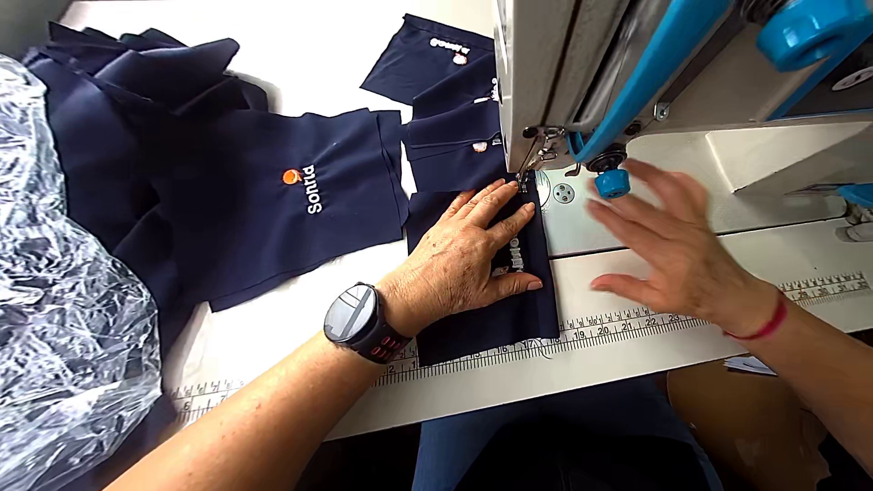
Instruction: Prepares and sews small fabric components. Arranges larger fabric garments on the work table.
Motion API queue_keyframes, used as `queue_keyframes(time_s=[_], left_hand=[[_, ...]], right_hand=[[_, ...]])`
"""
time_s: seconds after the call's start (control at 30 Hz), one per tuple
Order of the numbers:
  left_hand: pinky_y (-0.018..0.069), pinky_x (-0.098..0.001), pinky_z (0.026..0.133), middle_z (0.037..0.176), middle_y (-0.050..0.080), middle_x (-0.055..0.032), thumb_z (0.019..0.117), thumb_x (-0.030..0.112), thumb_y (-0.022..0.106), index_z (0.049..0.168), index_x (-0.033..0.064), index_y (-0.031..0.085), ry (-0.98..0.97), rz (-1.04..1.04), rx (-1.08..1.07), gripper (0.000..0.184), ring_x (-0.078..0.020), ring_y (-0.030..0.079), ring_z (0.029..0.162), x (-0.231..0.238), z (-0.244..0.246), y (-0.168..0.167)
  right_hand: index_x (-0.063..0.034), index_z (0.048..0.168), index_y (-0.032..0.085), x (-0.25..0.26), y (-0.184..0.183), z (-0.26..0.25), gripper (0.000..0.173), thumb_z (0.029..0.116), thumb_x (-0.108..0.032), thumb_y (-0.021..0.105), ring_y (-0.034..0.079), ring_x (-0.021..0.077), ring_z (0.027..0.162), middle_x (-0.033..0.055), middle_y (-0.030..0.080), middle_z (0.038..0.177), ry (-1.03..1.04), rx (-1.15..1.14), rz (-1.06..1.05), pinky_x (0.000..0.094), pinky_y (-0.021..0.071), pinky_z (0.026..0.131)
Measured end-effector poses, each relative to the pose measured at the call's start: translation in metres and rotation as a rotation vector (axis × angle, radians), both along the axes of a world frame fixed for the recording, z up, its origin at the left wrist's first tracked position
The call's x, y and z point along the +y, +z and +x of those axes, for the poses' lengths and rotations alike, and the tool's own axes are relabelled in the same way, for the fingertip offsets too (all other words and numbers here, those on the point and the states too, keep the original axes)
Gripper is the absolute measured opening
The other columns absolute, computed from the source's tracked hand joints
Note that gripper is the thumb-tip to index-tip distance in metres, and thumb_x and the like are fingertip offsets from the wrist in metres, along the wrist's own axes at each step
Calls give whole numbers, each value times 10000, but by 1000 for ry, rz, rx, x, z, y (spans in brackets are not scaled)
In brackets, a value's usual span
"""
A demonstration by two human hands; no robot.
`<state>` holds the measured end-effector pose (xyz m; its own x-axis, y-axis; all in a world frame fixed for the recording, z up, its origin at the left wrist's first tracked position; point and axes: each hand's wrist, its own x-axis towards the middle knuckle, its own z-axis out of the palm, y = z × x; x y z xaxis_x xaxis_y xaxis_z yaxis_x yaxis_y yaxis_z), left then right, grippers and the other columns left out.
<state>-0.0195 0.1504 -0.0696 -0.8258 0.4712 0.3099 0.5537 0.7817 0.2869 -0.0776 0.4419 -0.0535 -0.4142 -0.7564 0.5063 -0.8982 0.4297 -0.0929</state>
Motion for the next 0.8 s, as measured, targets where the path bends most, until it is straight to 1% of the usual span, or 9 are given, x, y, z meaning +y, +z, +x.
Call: queue_keyframes(time_s=[0.07, 0.2, 0.3, 0.37, 0.43, 0.5, 0.63, 0.73, 0.8], left_hand=[[347, -537, 1177, 1509, 509, -229, 910, 726, 476, 1412, 75, 617, -4, -4, 6, 834, -363, 452, 1441, -1, -1, -2], [369, -546, 1157, 1495, 522, -232, 916, 712, 477, 1406, 62, 616, 3, -4, 14, 826, -373, 475, 1421, -1, -6, -2], [375, -559, 1147, 1488, 522, -244, 916, 686, 499, 1391, 40, 622, 7, -1, -4, 812, -386, 472, 1420, -1, -7, 0], [359, -573, 1159, 1492, 517, -245, 916, 689, 492, 1388, 48, 628, 12, -18, 5, 807, -384, 464, 1428, 0, -4, 1], [340, -579, 1174, 1500, 508, -246, 918, 723, 462, 1394, 65, 629, 16, -34, 29, 829, -386, 455, 1434, 2, 0, -1], [327, -610, 1171, 1499, 496, -269, 886, 803, 432, 1401, 74, 626, 18, -44, 37, 914, -409, 444, 1435, 5, 10, -3], [319, -614, 1174, 1522, 511, -189, 844, 854, 405, 1387, 83, 638, -39, -63, 34, 972, -351, 429, 1460, 13, 46, -2], [329, -569, 1182, 1517, 534, -135, 875, 832, 374, 1385, 93, 643, -76, -78, 49, 938, -296, 441, 1462, 15, 67, -6], [318, -559, 1190, 1533, 521, -118, 895, 805, 384, 1380, 113, 649, -78, -71, 54, 886, -285, 424, 1473, 16, 72, -7]], right_hand=[[-63, 1356, 627, 51, -6, 2, 526, 1023, -464, 551, 383, 378, 1464, 151, 573, 1478, -216, 155, -59, 536, 259, 1179], [41, 1472, 471, 153, -26, 3, 568, 1027, -306, 541, 356, 534, 1440, 321, 458, 1510, -674, 171, -66, 642, 281, 1169], [91, 1303, 634, 169, -32, 7, 395, 1002, -34, 411, 560, 516, 1287, 325, 609, 1349, -718, 108, -62, 606, 401, 1111], [86, 1216, 697, 165, -30, 6, 400, 968, 22, 389, 615, 479, 1242, 289, 658, 1302, -705, 83, -44, 575, 434, 1101], [112, 1286, 629, 160, -25, 8, 392, 983, -35, 429, 560, 509, 1286, 326, 611, 1341, -700, 115, -66, 583, 413, 1108], [90, 1469, 464, 151, -17, 16, 532, 1025, -201, 495, 376, 525, 1443, 339, 470, 1496, -669, 134, -84, 586, 301, 1200], [-117, 1625, 290, 91, -14, 39, 820, 1016, -652, 415, 53, 342, 1595, 88, 264, 1696, -279, -9, -45, 557, 32, 1282], [-107, 1541, 469, 39, -20, 47, 944, 944, -812, 275, 199, 329, 1572, 44, 436, 1617, 33, -100, 39, 623, 74, 1235], [-100, 1524, 501, 17, -23, 39, 977, 922, -828, 251, 272, 356, 1545, 57, 464, 1597, 200, -133, 109, 681, 107, 1203]])
